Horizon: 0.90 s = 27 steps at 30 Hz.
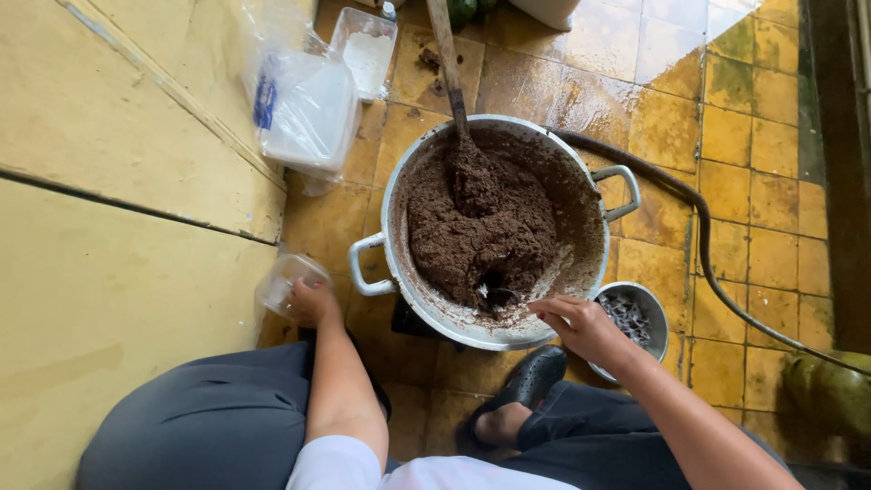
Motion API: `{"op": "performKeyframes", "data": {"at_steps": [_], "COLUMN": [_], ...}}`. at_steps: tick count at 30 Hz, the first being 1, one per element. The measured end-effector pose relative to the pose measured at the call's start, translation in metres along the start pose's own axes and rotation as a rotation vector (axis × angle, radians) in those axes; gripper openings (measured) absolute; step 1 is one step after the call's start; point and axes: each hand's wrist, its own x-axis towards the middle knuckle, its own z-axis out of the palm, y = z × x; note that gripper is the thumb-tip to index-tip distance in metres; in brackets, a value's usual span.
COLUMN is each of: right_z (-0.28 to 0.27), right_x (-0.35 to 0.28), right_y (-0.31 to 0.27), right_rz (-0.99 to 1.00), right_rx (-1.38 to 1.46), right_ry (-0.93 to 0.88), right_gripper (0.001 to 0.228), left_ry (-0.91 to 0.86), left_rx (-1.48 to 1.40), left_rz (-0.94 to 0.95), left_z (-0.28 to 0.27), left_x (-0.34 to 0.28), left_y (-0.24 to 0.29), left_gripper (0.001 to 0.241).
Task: Filling small plastic containers with a dark brown mixture using a spoon from a large pot
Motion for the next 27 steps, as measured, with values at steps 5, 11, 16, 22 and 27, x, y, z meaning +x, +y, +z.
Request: {"op": "performKeyframes", "data": {"at_steps": [5, 11, 16, 22, 27], "right_z": [-0.014, -0.014, -0.02, -0.025, -0.036], "right_x": [-0.001, -0.005, 0.003, 0.01, 0.009], "right_y": [-0.013, 0.005, -0.012, -0.02, -0.036], "right_rz": [0.24, 0.524, 0.603, 0.558, 0.565], "right_rx": [0.162, 0.389, 0.441, 0.297, 0.405], "right_ry": [0.019, 0.111, 0.162, 0.099, 0.119], "right_gripper": [0.019, 0.02, 0.022, 0.023, 0.023], "left_ry": [-0.056, -0.07, -0.06, -0.068, -0.086], "left_rx": [-0.065, -0.081, -0.173, -0.087, 0.029], "left_rz": [0.013, -0.106, -0.27, -0.272, -0.169], "left_z": [0.006, 0.02, 0.03, 0.009, 0.02], "left_x": [0.004, 0.014, 0.023, 0.015, 0.017], "left_y": [0.003, 0.002, 0.004, 0.017, 0.013], "left_gripper": [0.027, 0.01, 0.023, 0.032, 0.024]}}
